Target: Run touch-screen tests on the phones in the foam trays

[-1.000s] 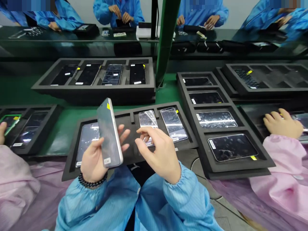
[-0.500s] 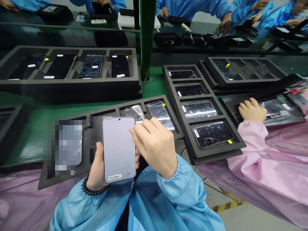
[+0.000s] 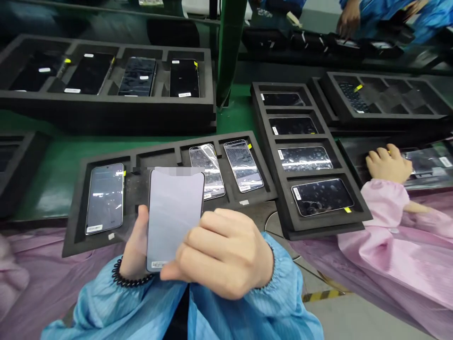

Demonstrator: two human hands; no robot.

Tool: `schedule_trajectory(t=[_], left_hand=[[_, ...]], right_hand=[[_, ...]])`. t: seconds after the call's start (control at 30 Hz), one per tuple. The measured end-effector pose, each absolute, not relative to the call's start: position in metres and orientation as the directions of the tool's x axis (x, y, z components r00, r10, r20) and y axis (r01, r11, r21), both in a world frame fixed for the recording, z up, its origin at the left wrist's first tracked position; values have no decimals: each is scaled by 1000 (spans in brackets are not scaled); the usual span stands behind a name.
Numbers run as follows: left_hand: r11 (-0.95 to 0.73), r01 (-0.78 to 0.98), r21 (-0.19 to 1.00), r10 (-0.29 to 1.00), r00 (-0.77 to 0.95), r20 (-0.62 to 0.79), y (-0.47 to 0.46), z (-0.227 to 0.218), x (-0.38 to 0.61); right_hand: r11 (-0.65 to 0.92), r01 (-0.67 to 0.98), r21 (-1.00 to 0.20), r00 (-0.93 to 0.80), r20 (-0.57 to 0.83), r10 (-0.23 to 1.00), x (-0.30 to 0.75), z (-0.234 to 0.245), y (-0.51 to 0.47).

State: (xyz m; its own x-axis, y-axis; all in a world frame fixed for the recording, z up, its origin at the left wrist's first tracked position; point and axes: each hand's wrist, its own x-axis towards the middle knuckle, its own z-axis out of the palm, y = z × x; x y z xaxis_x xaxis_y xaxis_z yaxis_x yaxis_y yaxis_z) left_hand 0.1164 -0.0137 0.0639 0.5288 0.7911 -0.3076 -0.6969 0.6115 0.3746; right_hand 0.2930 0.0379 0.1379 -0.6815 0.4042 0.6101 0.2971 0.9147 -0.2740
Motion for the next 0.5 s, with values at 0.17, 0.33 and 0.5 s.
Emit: schedule_trajectory(t=[0.17, 0.33, 0.5], left_hand=[[647, -696, 313, 763, 595, -254, -15, 67, 117], [670, -678, 304, 742, 627, -236, -19, 70, 115], [675, -678, 292, 737, 602, -306, -23, 78, 111]], right_hand=[[906, 287, -312, -731, 540, 417, 298, 141, 30], [906, 298, -301, -647, 635, 423, 297, 134, 28], [905, 317, -283, -644, 637, 424, 299, 126, 26]])
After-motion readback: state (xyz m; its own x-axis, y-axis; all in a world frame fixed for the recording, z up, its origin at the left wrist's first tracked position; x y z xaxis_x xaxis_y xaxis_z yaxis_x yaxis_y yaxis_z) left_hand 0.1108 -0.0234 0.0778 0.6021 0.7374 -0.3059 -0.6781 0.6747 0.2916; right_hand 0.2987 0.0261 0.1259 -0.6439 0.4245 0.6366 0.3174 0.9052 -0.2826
